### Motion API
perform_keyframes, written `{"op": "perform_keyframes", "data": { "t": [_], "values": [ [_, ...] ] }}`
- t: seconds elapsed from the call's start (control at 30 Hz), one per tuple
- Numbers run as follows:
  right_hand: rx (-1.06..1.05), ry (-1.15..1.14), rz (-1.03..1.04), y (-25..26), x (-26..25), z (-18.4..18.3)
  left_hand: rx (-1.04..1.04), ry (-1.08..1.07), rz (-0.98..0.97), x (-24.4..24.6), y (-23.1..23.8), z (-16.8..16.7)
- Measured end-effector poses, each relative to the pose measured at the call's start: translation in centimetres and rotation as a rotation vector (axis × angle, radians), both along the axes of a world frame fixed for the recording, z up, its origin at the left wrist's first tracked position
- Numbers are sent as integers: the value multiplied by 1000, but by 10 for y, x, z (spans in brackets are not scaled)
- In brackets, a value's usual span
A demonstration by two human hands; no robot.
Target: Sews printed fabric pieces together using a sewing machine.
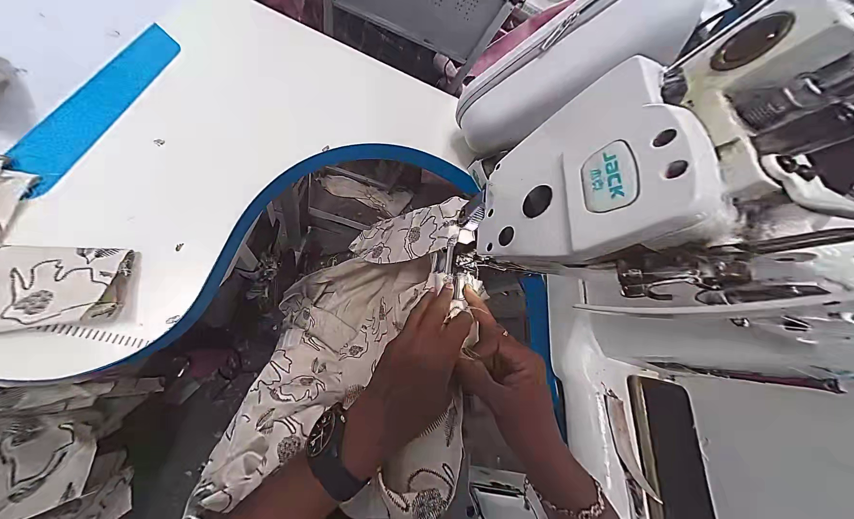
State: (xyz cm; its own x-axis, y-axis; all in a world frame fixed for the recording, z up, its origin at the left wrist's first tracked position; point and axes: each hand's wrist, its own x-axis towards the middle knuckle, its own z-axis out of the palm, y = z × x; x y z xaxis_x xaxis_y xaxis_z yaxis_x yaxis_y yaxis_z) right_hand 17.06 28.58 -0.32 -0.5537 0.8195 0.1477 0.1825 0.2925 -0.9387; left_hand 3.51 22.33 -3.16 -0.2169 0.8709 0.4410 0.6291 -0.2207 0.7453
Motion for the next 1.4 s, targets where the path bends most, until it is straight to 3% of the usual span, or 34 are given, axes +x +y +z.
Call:
{"op": "perform_keyframes", "data": {
  "t": [0.1,0.2,0.4,0.53,0.6,0.7,0.77,0.87,0.93,1.0,1.1,1.17,1.23,1.3,1.4],
  "values": [
    [-103,64,6,6,-4,-2,1,4,13,-1,7,1],
    [-51,67,8,7,-6,-2,9,21,13,-2,10,1],
    [489,-308,-153,-13,-21,3,27,-91,59,-2,20,-6],
    [579,-411,-293,-30,-27,14,-29,-133,63,-5,28,-1],
    [536,-515,-274,-58,3,33,-216,-201,42,-6,3,19],
    [405,-628,-275,-101,62,39,-587,-324,-226,-16,-57,50],
    [406,-702,-234,-108,89,38,-572,-298,-253,-4,-87,46],
    [689,-832,-27,-121,60,74,-359,-201,-129,6,-96,31],
    [815,-906,85,-142,33,68,-240,-96,11,17,-92,20],
    [757,-902,97,-140,20,53,-151,-44,87,10,-77,11],
    [616,-900,96,-125,30,75,-65,58,181,8,-61,6],
    [557,-818,134,-111,43,82,-86,226,313,-13,-63,2],
    [458,-772,176,-96,62,75,-170,262,435,-49,-71,-8],
    [411,-736,154,-90,79,59,-234,112,383,-72,-91,-12],
    [465,-766,93,-90,87,75,-212,-364,-16,-44,-121,6]
  ]
}}
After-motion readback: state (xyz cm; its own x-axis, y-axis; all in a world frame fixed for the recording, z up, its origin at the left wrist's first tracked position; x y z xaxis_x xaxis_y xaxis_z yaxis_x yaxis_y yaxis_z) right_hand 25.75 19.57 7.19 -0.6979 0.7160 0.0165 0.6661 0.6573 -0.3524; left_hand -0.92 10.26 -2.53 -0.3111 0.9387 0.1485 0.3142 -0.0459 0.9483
